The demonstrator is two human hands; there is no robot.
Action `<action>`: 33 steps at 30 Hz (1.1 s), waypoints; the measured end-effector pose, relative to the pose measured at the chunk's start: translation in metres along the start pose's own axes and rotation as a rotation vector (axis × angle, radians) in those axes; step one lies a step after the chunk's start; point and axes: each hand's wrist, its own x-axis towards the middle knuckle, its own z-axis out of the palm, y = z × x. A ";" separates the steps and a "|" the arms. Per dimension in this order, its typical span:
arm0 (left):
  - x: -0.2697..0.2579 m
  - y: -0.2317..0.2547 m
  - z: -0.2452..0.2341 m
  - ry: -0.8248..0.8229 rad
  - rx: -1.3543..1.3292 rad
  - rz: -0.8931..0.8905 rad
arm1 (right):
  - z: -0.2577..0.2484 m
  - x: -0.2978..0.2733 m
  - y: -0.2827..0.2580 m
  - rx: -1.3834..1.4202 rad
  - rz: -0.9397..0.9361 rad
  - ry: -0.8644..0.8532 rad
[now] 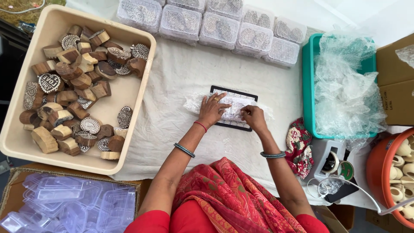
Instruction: The person cleans a wooden stamp with a cloth, places it into a small plastic case, and then wraps the case in bubble wrap before securing it with tape.
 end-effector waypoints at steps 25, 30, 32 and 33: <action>0.029 0.036 0.023 0.247 0.036 0.295 | 0.026 -0.018 -0.020 0.009 0.018 0.387; 0.028 0.036 0.026 0.295 -0.010 0.284 | 0.026 -0.019 -0.021 0.001 0.000 0.394; 0.027 0.031 0.029 0.327 -0.040 0.305 | 0.024 -0.021 -0.025 -0.003 0.059 0.359; 0.026 0.029 0.031 0.325 -0.040 0.305 | 0.024 -0.022 -0.028 -0.003 0.061 0.358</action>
